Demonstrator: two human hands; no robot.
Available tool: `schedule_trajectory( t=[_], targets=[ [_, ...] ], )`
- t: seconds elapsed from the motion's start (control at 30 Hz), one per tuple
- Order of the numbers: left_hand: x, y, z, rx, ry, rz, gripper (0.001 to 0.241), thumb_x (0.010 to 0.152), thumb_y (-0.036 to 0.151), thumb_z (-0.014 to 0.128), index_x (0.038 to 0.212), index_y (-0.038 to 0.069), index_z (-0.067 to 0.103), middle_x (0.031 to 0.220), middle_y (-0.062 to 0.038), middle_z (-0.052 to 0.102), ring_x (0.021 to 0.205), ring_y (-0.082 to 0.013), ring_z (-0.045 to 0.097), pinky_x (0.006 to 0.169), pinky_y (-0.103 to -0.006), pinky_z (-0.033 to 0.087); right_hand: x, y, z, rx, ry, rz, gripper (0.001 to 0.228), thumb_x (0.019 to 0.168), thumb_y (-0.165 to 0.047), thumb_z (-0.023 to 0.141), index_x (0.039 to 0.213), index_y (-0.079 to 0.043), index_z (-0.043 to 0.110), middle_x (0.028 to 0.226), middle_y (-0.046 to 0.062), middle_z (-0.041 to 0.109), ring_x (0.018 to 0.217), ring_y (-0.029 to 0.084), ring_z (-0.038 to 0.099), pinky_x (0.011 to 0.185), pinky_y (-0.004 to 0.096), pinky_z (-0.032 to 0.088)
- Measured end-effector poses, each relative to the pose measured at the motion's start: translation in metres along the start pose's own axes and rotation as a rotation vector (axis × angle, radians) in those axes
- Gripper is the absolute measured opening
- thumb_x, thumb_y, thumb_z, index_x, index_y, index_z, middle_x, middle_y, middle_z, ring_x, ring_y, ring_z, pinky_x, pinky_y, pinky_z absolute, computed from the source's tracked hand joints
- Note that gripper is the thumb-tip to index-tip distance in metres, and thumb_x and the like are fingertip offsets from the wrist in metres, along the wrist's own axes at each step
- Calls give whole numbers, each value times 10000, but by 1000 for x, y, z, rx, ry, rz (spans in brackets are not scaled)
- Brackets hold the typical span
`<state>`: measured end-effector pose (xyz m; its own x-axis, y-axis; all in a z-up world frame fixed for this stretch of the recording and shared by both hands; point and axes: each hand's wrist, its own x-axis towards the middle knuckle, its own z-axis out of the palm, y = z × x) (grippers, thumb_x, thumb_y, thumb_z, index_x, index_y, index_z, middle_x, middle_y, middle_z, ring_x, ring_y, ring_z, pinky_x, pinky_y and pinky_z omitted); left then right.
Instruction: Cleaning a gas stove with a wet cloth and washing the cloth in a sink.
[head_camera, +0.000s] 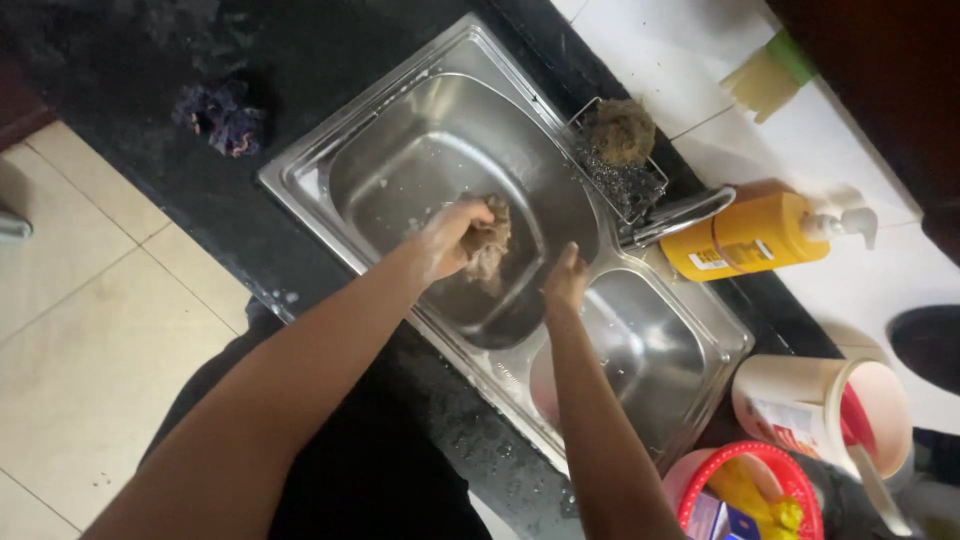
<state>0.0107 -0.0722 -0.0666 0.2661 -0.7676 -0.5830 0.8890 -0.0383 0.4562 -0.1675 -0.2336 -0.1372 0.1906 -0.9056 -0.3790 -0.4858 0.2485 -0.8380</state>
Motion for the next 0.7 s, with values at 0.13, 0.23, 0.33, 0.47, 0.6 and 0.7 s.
schedule_trajectory(
  t=[0.13,0.23,0.33,0.47,0.6,0.7],
  targets=[
    [37,-34,-22,13,-348,120,167,912,2,582,1078,6,578,904,-140,601,744,-253,604,595,-389,504,139,107,-47,173,101,-283,485,993,-301,570,1343,34,591,999,171,688,770,225,641,598,338,550],
    [-3,-19,21,277,-35,13,165,892,-14,607,1050,16,571,825,-168,569,678,-283,580,504,-382,451,156,81,-76,88,236,-299,551,961,-267,697,1362,25,458,1242,199,589,919,241,675,697,380,648],
    [-39,-6,68,374,187,-87,285,898,12,633,1116,194,606,863,-92,644,755,-188,619,601,-289,512,152,46,-92,516,-88,72,531,938,-377,548,1402,-238,331,1301,167,538,852,330,663,711,461,616],
    [41,-44,58,966,102,36,408,892,32,655,1253,204,570,888,-116,625,785,-226,650,650,-334,561,264,98,-114,-404,-126,-281,370,991,-439,557,1283,-211,545,1335,142,650,1014,322,661,892,450,577],
    [105,-83,51,2083,-338,496,282,821,40,684,1096,68,740,927,-134,644,772,-227,637,644,-337,484,172,15,-125,-1235,-145,-532,469,1056,-476,521,1391,-153,582,1402,149,655,1294,341,613,1119,466,483],
    [121,-96,69,1547,-111,230,233,910,125,634,1121,50,699,940,-148,654,771,-231,633,647,-354,549,182,18,-128,-1361,-128,-719,453,1080,-436,502,1417,-138,554,1427,154,598,1322,356,564,1123,483,459]
  ],
)
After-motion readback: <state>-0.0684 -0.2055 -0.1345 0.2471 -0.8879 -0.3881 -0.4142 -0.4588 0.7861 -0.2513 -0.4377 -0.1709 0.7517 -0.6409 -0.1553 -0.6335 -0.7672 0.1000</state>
